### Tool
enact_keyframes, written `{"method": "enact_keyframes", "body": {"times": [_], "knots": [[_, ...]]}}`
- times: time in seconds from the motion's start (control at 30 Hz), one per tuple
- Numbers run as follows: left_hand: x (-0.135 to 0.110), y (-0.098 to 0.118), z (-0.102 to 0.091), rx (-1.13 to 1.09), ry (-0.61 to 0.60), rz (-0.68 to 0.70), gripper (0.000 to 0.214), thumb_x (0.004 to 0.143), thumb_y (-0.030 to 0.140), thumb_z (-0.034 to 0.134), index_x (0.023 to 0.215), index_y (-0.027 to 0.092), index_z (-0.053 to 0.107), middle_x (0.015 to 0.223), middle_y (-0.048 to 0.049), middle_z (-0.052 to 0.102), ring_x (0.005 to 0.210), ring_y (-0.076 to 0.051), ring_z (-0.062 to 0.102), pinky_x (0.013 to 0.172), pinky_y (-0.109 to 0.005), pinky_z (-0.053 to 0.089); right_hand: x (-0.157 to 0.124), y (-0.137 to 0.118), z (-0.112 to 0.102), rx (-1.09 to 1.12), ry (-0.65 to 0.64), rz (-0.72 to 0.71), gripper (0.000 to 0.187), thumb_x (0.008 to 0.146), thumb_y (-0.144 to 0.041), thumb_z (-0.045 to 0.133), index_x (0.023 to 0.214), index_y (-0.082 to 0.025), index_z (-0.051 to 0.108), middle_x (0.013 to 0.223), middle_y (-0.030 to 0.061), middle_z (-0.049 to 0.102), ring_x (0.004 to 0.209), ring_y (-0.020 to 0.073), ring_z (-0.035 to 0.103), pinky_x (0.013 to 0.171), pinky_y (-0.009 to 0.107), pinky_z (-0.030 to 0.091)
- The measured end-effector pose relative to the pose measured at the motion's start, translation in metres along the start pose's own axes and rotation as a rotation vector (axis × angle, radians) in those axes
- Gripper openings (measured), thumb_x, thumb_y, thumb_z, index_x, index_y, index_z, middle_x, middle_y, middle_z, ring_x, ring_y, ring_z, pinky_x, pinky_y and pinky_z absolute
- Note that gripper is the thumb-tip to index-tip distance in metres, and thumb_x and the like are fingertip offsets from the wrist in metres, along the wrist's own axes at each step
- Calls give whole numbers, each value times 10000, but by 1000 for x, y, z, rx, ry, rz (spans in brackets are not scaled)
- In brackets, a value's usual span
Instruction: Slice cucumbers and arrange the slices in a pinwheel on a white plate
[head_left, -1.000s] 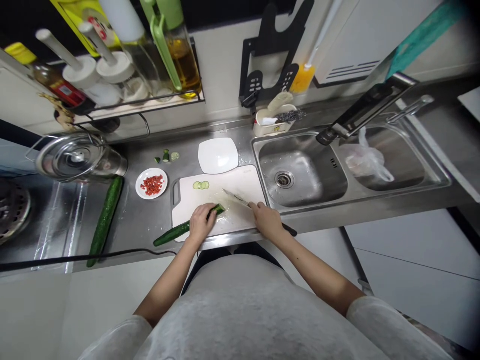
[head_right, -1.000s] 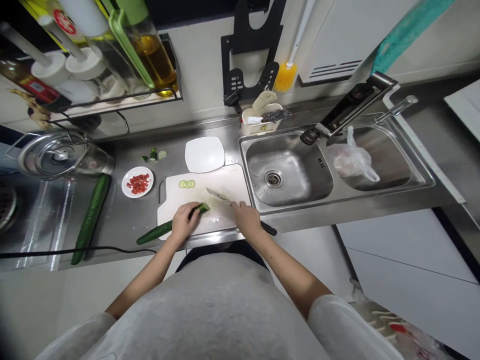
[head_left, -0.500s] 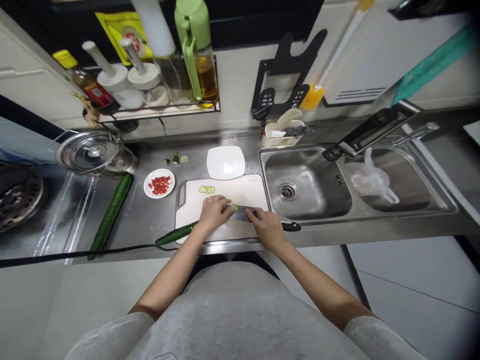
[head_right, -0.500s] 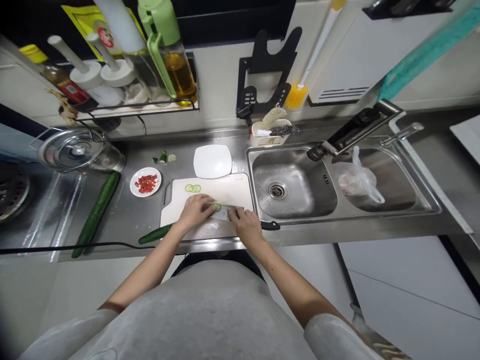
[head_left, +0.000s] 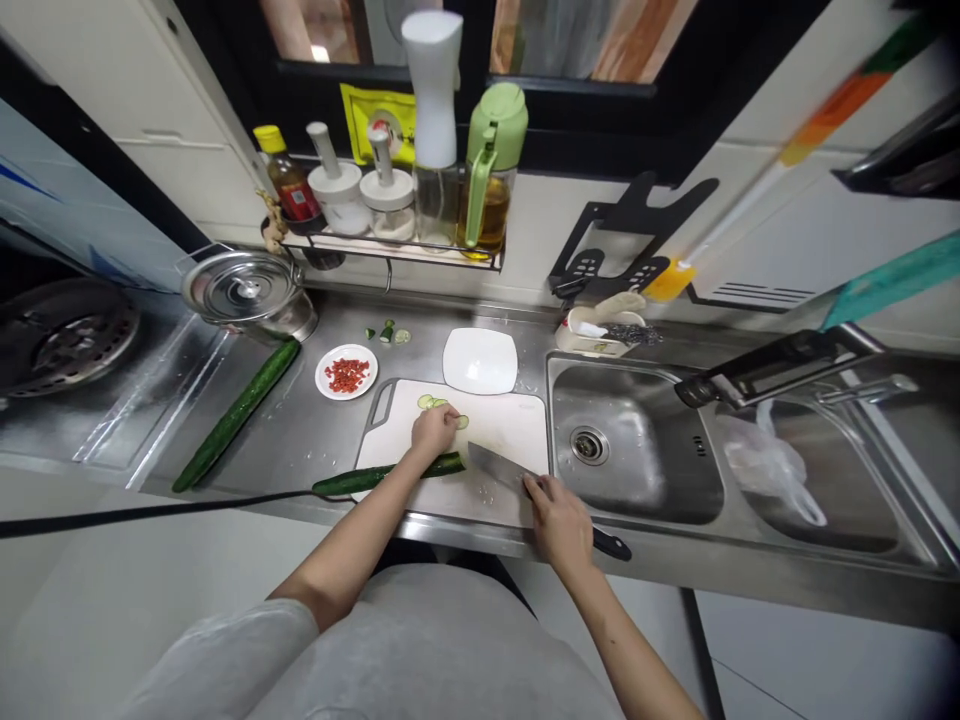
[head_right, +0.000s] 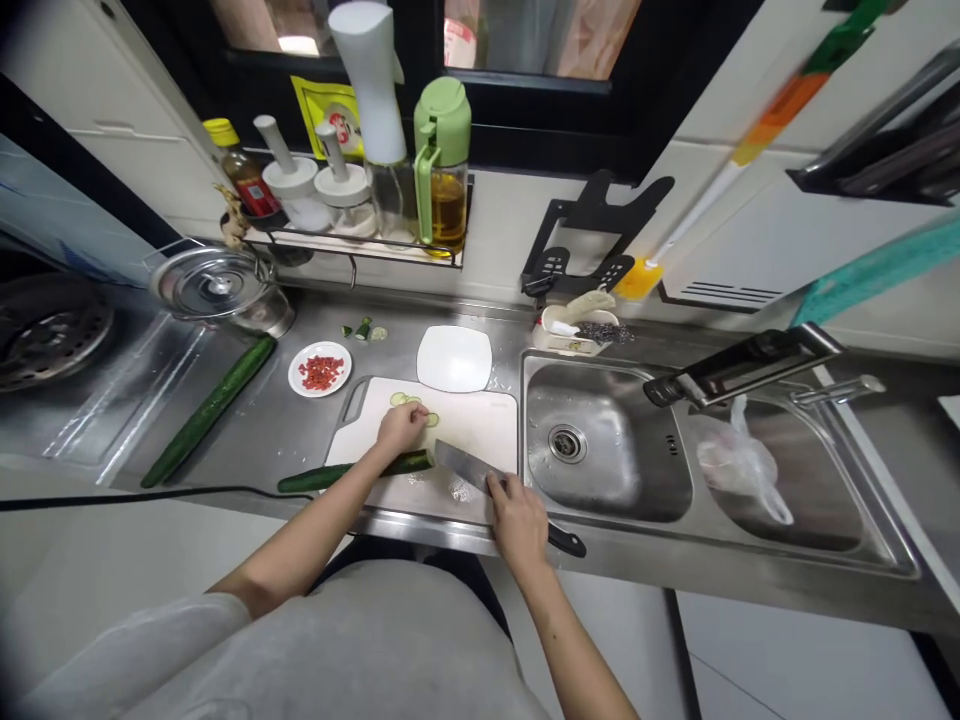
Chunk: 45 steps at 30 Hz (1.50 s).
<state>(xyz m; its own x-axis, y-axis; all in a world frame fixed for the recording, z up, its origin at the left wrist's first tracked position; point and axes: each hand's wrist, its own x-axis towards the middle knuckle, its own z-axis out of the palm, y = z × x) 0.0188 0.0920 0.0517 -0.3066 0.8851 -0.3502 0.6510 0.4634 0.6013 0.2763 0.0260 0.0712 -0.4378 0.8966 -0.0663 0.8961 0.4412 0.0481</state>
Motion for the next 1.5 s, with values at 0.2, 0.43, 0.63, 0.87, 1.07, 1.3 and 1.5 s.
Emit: {"method": "enact_keyframes", "body": {"times": [0.2,0.43,0.63,0.87,1.07,1.3,1.5], "knots": [[29,-15,-1,95,75,-4,198,842,223,507,926,257,683,937,-27,702,869,-174,612,750,-272,425,-2,2,-4,17,-37,38,372,888,-182,479,1223,-279,609,1149,75,605,837,156,573,743,265,371],[32,-21,-1,225,148,81,184,814,186,523,943,235,646,978,-58,661,902,-195,592,775,-295,422,-1,-1,-3,85,-63,104,381,888,-192,470,1235,-275,603,1102,69,615,793,147,578,722,255,375],[21,-31,-9,97,280,121,163,828,230,547,974,232,618,943,-39,629,867,-179,585,765,-293,446,3,-6,8,373,-66,282,346,921,-266,372,1157,-182,612,1014,79,619,795,159,586,685,247,384],[-47,-59,-5,44,283,554,188,890,304,505,938,227,670,936,-40,652,893,-160,599,817,-296,482,22,-11,18,689,-142,270,326,924,-365,324,843,-163,566,750,63,627,699,182,575,611,244,358],[-65,-75,12,124,262,739,216,896,307,521,1022,258,690,1016,-49,673,946,-165,614,839,-324,510,28,-34,-5,502,-337,209,253,953,-289,316,928,-164,534,779,67,651,736,179,593,613,246,294],[-66,-81,20,83,235,763,236,904,282,506,1049,270,692,1039,-40,677,972,-150,599,874,-300,510,20,-60,-32,388,-491,148,230,970,-273,313,1035,-156,500,845,87,671,786,190,632,623,257,308],[-72,-78,20,161,166,673,267,909,315,491,1094,305,682,1095,-45,658,1038,-166,577,904,-312,494,13,-77,-49,323,-540,99,226,966,-212,286,1080,-155,472,924,107,672,865,198,648,671,255,379]]}}
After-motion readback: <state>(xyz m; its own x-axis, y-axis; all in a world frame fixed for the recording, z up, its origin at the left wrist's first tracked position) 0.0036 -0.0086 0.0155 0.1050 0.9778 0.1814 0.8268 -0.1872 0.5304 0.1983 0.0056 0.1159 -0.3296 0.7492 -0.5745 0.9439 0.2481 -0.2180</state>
